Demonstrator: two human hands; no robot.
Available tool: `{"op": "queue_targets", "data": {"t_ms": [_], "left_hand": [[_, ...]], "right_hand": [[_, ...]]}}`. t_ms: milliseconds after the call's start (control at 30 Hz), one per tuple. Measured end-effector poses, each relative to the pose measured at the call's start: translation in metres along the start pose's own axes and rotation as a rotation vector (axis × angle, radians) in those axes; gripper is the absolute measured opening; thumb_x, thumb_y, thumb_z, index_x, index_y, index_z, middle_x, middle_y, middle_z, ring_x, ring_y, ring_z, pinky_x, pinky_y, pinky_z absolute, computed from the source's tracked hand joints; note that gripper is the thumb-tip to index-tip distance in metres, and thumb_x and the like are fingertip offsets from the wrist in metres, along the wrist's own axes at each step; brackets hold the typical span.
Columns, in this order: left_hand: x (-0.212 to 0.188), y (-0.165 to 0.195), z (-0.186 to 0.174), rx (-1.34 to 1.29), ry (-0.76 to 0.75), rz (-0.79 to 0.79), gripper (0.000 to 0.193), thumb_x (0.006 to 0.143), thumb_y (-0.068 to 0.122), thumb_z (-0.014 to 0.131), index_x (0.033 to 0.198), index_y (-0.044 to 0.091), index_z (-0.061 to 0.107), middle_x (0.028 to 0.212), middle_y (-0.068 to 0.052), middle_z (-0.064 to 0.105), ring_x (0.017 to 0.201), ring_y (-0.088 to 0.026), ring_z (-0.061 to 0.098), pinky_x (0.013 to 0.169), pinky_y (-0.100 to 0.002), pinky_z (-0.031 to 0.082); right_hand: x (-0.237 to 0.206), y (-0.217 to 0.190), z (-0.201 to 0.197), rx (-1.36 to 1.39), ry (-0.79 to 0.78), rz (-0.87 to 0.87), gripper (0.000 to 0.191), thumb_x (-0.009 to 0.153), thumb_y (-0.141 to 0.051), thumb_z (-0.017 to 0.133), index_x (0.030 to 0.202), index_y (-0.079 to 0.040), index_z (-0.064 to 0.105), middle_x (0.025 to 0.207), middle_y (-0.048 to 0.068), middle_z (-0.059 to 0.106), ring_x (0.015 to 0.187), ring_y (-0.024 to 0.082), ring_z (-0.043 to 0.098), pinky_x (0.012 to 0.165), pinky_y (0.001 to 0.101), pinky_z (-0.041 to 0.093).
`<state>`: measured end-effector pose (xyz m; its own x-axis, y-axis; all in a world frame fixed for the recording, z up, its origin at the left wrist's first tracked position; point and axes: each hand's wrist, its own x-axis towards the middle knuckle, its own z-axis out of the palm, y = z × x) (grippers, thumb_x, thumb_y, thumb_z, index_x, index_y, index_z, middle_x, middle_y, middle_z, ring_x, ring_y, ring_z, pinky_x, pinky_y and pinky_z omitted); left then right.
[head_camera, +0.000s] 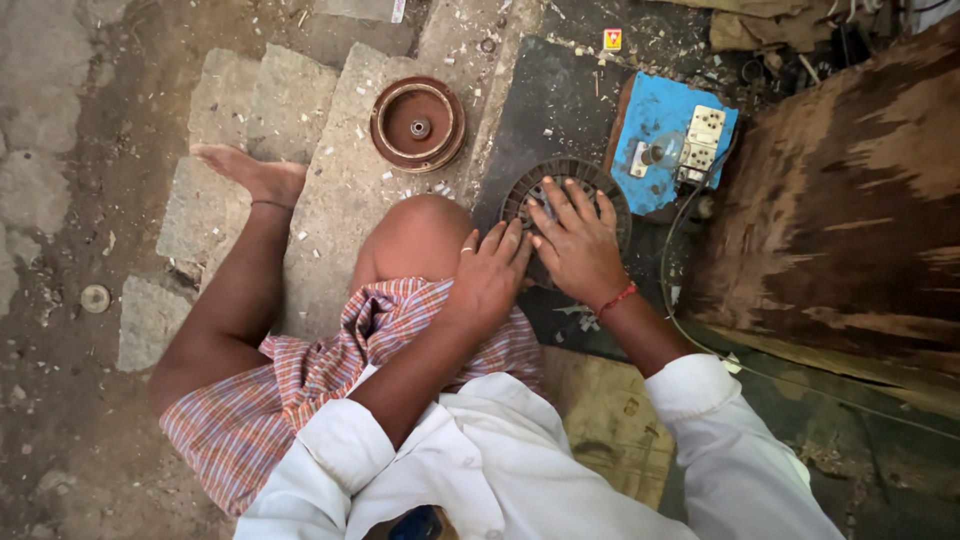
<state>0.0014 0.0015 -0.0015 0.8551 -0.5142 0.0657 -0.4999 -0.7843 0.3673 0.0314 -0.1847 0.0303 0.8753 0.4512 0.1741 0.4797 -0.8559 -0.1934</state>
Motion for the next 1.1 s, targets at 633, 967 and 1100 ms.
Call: {"op": "queue_targets", "data": {"t_ms": [633,967,1100], "left_hand": [[0.0011,0.0004,-0.0003,0.075,-0.079,-0.009,0.065,0.088,0.036,0.069,0.142,0.003,0.056,0.156,-0.018,0.042,0.145,-0.032,0.041,0.112,-0.061,0.036],[-0.0002,-0.0023,0.0029,0.119,-0.053,-0.01,0.052,0.093,0.025,0.06,0.142,0.007,0.057,0.157,-0.017,0.043,0.146,-0.032,0.04,0.114,-0.061,0.034],[-0.0007,-0.003,0.0042,0.132,-0.03,0.003,0.053,0.093,0.023,0.058,0.144,0.007,0.057,0.155,-0.019,0.044,0.145,-0.034,0.04,0.114,-0.06,0.034]], "right_hand": [[0.0048,-0.0106,-0.0035,-0.089,-0.03,0.009,0.04,0.097,-0.034,0.065,0.135,-0.02,0.07,0.16,0.008,0.047,0.146,0.036,0.041,0.116,0.0641,0.027],[0.0078,-0.0091,-0.0016,-0.083,-0.01,-0.017,0.041,0.095,-0.034,0.066,0.133,-0.02,0.072,0.159,0.009,0.048,0.146,0.036,0.041,0.115,0.0644,0.027],[0.0048,-0.0073,-0.0028,-0.081,-0.009,-0.033,0.04,0.095,-0.035,0.066,0.132,-0.02,0.072,0.159,0.01,0.048,0.145,0.037,0.041,0.113,0.0646,0.027]]}}
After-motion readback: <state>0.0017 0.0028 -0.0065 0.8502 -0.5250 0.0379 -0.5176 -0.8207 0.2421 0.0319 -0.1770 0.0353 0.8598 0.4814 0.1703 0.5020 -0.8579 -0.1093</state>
